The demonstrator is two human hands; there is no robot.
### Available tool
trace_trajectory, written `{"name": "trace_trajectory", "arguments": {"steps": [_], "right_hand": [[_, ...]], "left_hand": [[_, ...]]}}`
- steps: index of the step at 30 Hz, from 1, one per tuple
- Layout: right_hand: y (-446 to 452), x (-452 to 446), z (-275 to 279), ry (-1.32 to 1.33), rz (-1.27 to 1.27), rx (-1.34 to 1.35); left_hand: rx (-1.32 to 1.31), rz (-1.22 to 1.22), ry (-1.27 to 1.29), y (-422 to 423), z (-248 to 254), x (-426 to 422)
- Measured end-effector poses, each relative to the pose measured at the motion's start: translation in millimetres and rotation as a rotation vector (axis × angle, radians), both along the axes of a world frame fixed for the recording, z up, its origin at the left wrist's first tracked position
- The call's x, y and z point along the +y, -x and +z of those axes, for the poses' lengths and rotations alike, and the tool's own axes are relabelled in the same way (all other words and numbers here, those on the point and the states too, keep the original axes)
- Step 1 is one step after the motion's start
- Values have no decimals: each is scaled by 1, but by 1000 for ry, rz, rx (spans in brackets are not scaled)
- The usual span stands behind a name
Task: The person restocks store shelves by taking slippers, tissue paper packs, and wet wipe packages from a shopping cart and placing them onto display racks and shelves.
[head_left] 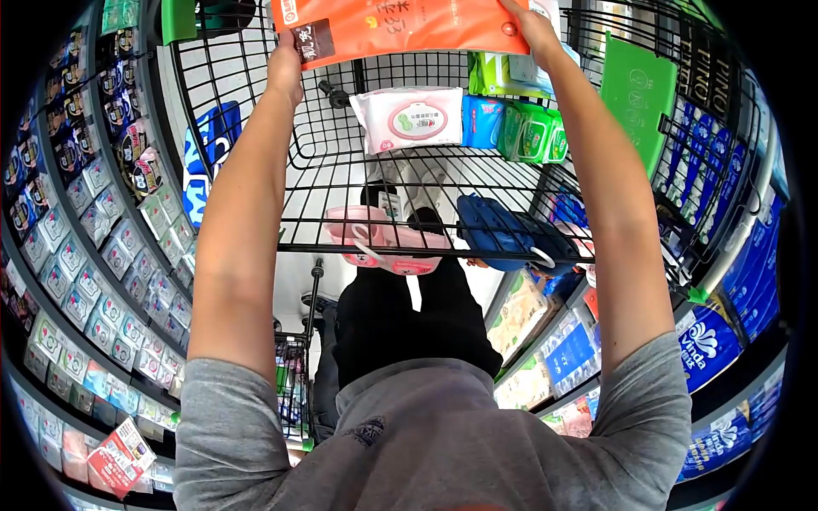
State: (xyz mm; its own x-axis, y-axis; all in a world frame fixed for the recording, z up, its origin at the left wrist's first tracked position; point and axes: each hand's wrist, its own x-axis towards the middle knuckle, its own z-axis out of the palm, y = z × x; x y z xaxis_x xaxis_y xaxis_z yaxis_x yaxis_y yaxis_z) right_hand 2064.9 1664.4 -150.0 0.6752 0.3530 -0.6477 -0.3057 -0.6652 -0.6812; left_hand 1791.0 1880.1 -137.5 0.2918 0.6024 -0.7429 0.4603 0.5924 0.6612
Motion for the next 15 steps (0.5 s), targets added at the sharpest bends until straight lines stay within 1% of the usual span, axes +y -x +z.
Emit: {"name": "trace_trajectory", "arguments": {"steps": [3,5,7,8,9,11,12,15], "right_hand": [[2,2,4,-24,-34,21],[2,3,13,-43,-41,13],[4,2,22,178,66,-122],[9,0,25,142,12,-200],[12,-1,29,137,7,-203],[14,-6,40,-128,4,-216],[8,-9,51,90,98,-293],[9,-39,59,51,43,-342]], "left_hand": [[-30,64,65,2,-12,4],[-27,46,44,2,-18,6],[-73,120,68,-2,-17,7],[-9,113,42,-3,-13,6],[-12,109,36,-3,-8,6],[54,108,82,4,-10,10],[74,61,60,8,-12,11],[70,41,129,19,24,-7]]}}
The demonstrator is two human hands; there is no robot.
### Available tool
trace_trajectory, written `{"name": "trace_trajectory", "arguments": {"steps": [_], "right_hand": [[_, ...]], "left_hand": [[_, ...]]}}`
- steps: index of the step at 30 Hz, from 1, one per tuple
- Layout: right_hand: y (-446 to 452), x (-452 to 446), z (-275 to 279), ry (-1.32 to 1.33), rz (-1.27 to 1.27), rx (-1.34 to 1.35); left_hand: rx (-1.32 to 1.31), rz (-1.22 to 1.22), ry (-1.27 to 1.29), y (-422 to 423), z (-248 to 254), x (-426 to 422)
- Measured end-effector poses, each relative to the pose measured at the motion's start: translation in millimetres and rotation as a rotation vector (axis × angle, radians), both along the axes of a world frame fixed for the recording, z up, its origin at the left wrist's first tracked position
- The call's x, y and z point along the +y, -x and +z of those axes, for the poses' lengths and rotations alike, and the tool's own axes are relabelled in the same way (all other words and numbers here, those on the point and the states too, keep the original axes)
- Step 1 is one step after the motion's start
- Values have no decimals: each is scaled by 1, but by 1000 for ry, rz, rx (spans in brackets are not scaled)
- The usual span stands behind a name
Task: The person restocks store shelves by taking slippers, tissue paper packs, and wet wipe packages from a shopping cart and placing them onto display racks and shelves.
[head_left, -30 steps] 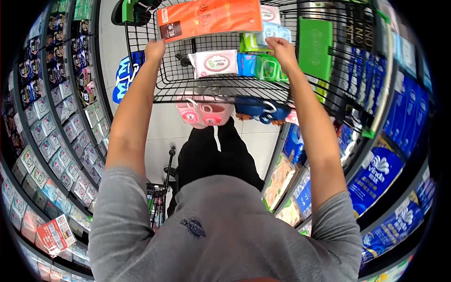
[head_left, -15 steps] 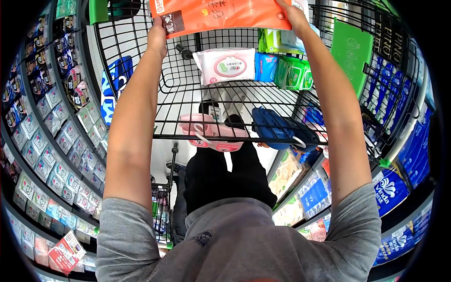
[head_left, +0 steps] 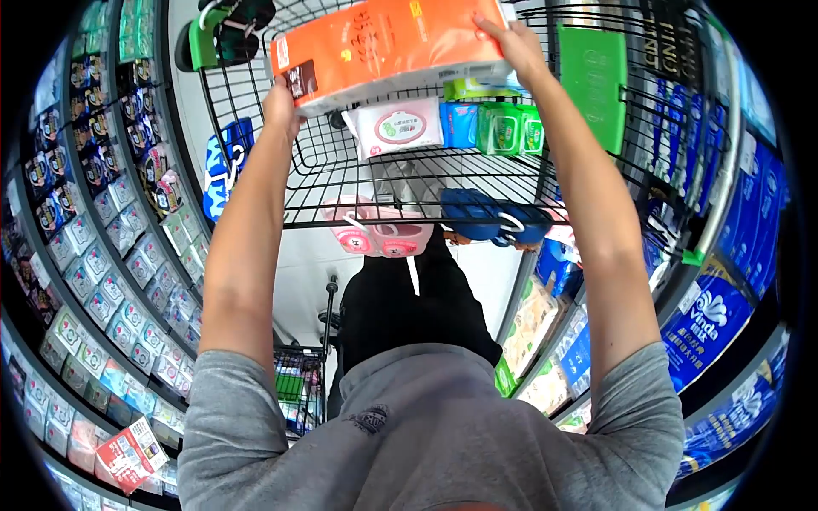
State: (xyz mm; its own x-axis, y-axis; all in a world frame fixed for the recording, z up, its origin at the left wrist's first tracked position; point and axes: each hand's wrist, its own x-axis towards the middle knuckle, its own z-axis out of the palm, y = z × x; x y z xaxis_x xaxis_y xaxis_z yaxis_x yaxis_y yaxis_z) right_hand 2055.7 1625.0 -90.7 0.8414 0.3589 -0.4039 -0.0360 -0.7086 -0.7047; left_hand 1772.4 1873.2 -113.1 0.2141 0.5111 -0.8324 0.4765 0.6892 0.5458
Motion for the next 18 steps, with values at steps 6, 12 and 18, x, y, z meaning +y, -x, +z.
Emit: {"name": "trace_trajectory", "arguments": {"steps": [6,12,18], "right_hand": [[54,-93,136,-159,-278,116],[107,-205,289,-482,-572,-150],[196,-312,436,-801,-594,-635]], "left_hand": [[-35,-88,-13,-4,108,-55],[-518,-273,-6,-61,239,-107],[-1075,-607,-228,-138,379,-174]]}}
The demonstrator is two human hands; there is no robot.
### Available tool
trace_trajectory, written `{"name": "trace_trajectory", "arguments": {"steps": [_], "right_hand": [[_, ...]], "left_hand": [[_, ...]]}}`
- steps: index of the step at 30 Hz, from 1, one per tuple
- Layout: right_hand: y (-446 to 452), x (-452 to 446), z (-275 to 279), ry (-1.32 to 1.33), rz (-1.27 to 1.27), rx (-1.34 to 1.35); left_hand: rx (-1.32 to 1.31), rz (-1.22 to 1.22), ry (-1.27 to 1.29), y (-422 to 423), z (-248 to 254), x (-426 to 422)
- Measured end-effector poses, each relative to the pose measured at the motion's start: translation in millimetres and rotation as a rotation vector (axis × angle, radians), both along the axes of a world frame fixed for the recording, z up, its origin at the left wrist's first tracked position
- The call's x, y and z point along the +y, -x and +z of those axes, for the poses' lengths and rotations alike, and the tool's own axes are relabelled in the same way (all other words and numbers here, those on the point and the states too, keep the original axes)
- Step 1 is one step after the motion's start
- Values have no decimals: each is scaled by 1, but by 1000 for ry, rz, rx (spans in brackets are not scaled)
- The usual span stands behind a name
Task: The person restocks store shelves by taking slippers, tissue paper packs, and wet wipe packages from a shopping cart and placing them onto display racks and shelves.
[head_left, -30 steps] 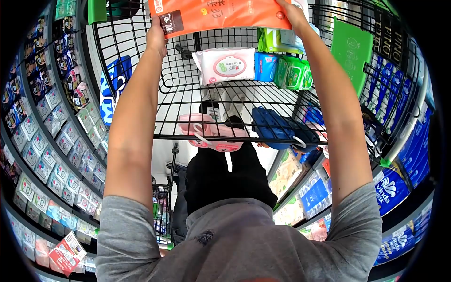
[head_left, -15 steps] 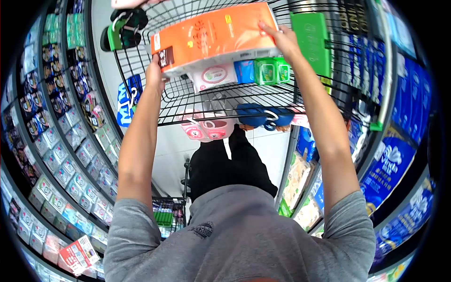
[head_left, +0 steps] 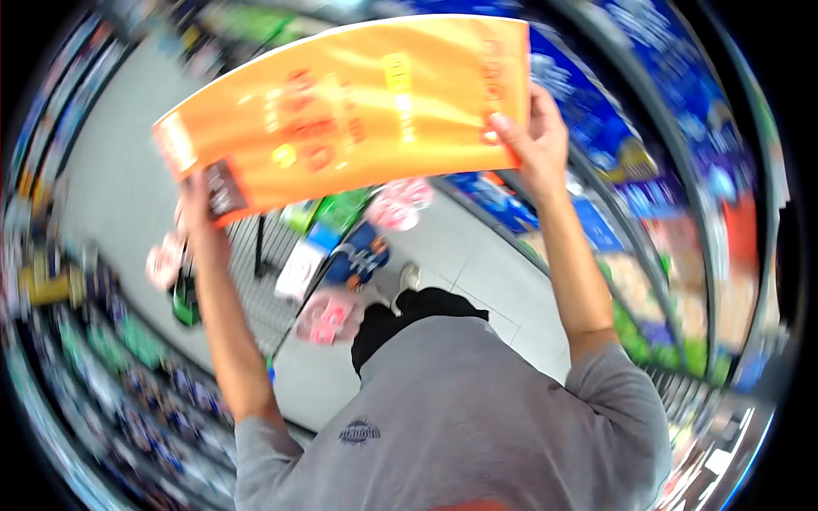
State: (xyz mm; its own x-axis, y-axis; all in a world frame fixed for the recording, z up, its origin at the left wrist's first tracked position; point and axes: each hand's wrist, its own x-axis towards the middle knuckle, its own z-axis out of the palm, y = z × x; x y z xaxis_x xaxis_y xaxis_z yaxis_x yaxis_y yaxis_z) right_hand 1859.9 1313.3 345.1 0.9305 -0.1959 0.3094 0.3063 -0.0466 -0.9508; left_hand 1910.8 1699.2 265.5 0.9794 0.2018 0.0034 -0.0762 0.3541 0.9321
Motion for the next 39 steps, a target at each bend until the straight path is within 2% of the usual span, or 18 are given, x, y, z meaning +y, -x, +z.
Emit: {"name": "trace_trajectory", "arguments": {"steps": [1,3,4,6,7,10,12,15,18,22,25,28,30,32,34,36,38,39], "right_hand": [[18,-17,19,12,-5,-89],[54,-43,47,79,-110,-231],[71,-61,54,172,-144,-273],[107,-83,65,188,-240,-208],[130,-83,77,-17,-262,-31],[176,-131,62,-67,-481,38],[207,-163,52,-30,-573,-34],[260,-206,40,-197,-708,-128],[313,-259,37,-321,-791,-173],[384,-355,50,-305,-800,-352],[434,-447,72,-191,-880,-475],[479,-545,107,-76,-928,-517],[496,-609,129,1,-978,-594],[515,-667,146,62,-951,-566],[525,-717,159,151,-960,-463],[511,-744,168,110,-1037,-483],[496,-766,170,135,-1120,-714],[500,-776,173,123,-1036,-658]], "left_hand": [[6,-295,53,-20,0,17],[-60,-456,119,-39,29,-11],[-85,-447,107,-38,58,-43],[-140,-543,113,-43,77,-97],[-159,-548,97,-43,86,-121],[-274,-679,79,-36,103,-208],[-350,-746,-1,-16,115,-265],[-468,-827,-23,23,140,-344],[-594,-853,-34,75,169,-424],[-807,-872,-50,146,191,-532],[-982,-840,-54,188,199,-627],[-980,-850,53,231,214,-726],[-1101,-764,-44,243,229,-786],[-992,-863,-63,258,244,-832],[-1023,-847,-126,254,247,-879],[-1011,-748,-271,257,251,-911],[-919,-787,-290,262,252,-935],[-920,-792,-299,264,250,-944]]}}
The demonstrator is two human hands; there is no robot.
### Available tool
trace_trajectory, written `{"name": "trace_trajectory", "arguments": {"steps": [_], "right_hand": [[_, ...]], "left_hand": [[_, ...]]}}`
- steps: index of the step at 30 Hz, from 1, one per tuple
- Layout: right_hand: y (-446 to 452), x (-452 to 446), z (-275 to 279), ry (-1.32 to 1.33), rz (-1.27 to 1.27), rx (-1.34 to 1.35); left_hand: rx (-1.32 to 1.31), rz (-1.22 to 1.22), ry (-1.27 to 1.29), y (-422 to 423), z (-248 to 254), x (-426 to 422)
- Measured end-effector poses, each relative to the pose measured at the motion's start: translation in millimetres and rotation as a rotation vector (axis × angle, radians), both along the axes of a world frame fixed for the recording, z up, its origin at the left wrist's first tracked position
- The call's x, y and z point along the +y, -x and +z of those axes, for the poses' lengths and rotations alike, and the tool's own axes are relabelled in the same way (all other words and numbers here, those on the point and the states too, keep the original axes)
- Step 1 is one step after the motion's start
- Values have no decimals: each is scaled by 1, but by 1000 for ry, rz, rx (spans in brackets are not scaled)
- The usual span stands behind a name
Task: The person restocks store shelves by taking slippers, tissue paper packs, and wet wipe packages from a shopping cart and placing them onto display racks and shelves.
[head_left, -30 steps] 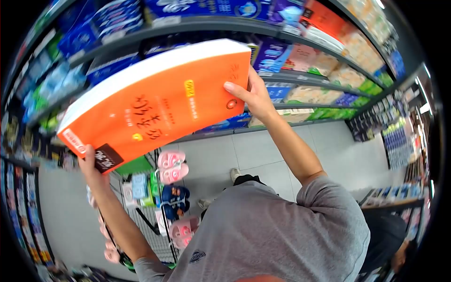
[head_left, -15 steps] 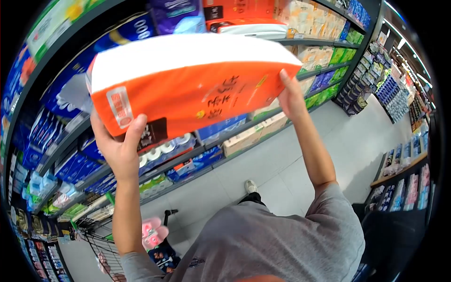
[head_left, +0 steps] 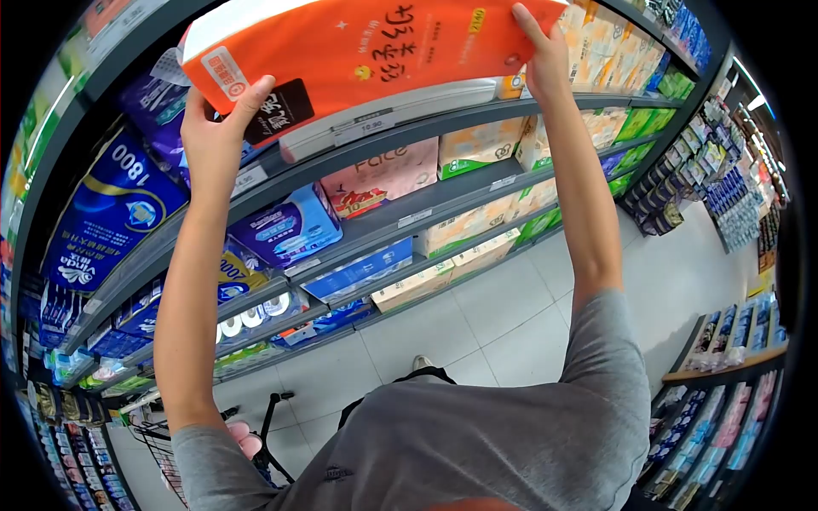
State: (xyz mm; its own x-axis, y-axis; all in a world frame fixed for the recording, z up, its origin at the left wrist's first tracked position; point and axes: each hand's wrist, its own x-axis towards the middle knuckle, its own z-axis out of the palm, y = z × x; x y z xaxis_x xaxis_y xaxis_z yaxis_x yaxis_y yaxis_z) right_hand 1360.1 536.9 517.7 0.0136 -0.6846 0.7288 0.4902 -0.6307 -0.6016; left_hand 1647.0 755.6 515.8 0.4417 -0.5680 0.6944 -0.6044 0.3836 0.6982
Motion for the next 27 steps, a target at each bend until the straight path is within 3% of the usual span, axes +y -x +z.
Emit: {"name": "trace_trajectory", "arguments": {"steps": [7,11,15,17,18,19,21,22,27], "right_hand": [[2,-53,-2,-53,-12,187],[-4,-67,-19,60,-5,203],[-3,-56,-34,-33,-159,396],[-14,-48,-47,45,-194,157],[-17,-62,-64,145,-342,122],[-20,-61,-65,153,-337,117],[-19,-50,-77,208,-605,209],[-21,-48,-78,211,-606,211],[-31,-75,-77,259,-549,244]], "left_hand": [[-23,122,-62,-19,-20,-56],[104,42,-108,-13,-17,-61],[140,72,-6,-11,-21,-62],[-448,604,65,-8,-30,-54],[-514,681,85,0,-32,-48],[-515,688,93,2,-30,-51],[-233,375,35,6,-34,-56],[-138,243,92,8,-36,-62],[-111,280,106,4,-33,-78]]}}
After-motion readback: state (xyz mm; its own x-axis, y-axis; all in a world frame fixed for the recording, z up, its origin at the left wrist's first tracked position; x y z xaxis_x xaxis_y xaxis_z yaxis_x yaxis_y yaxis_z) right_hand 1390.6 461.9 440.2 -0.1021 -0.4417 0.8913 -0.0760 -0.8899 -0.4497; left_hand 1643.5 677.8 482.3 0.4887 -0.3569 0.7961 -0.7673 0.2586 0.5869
